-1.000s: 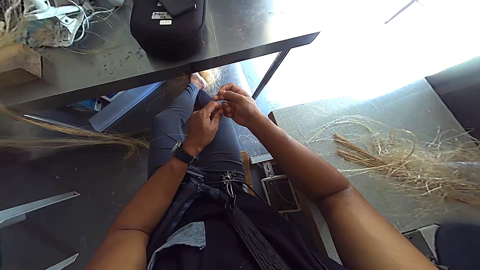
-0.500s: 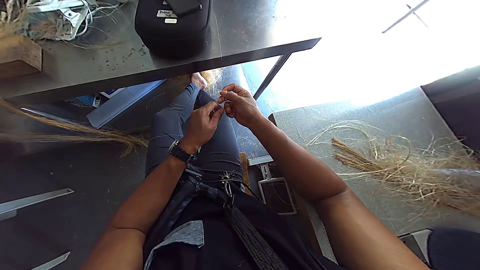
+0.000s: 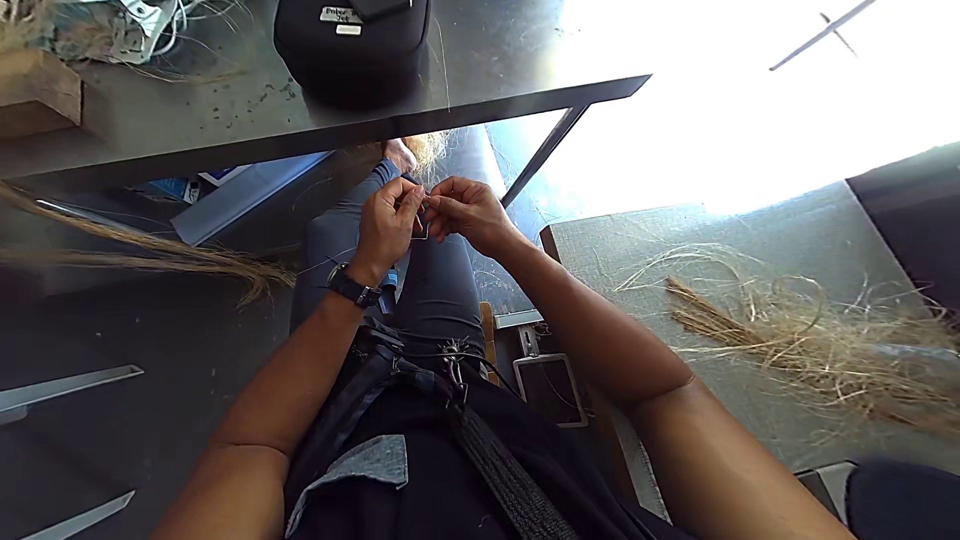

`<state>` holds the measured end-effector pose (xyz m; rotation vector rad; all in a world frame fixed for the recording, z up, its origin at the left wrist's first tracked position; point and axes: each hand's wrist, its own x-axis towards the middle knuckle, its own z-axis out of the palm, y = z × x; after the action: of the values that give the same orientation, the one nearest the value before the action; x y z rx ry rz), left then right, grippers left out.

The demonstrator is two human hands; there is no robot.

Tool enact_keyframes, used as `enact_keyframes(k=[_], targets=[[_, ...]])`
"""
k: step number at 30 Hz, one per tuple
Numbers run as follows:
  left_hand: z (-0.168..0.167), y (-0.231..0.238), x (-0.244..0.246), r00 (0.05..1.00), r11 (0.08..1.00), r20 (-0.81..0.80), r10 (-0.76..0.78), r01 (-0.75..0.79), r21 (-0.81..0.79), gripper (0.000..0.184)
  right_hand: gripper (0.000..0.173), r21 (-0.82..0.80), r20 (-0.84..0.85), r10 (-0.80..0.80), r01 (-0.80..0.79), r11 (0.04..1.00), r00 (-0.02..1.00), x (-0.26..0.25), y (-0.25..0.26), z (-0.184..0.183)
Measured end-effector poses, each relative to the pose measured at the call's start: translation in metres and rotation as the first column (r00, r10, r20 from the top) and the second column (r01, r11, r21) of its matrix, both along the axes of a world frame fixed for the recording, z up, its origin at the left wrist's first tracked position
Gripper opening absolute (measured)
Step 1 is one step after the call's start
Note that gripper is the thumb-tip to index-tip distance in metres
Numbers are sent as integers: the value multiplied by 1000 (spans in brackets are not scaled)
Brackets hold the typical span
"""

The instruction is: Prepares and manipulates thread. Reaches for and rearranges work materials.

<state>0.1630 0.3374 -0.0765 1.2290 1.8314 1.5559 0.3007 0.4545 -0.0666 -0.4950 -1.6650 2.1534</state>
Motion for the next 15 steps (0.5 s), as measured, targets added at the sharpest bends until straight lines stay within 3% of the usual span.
enact_keyframes(k=[3,8,12,15], targets=[[-2,-1,2,999,1000,36,-12,12,17,24,10,-37,1,-7,7,999,1000,0,0,0],[-5,-4,9,946,979,272,-175,197,-53,32,11,-85,-3,-62,62,994,998,0,3,-1],[-9,-4,15,874,955,423,-239,291,-63,23,11,-83,14,-127,128,988,992,0,6,-3],[-11,-2,16,884,958,402,-240,283,-53,18,12,-61,29,-153,155,986,988,1,6,-2]])
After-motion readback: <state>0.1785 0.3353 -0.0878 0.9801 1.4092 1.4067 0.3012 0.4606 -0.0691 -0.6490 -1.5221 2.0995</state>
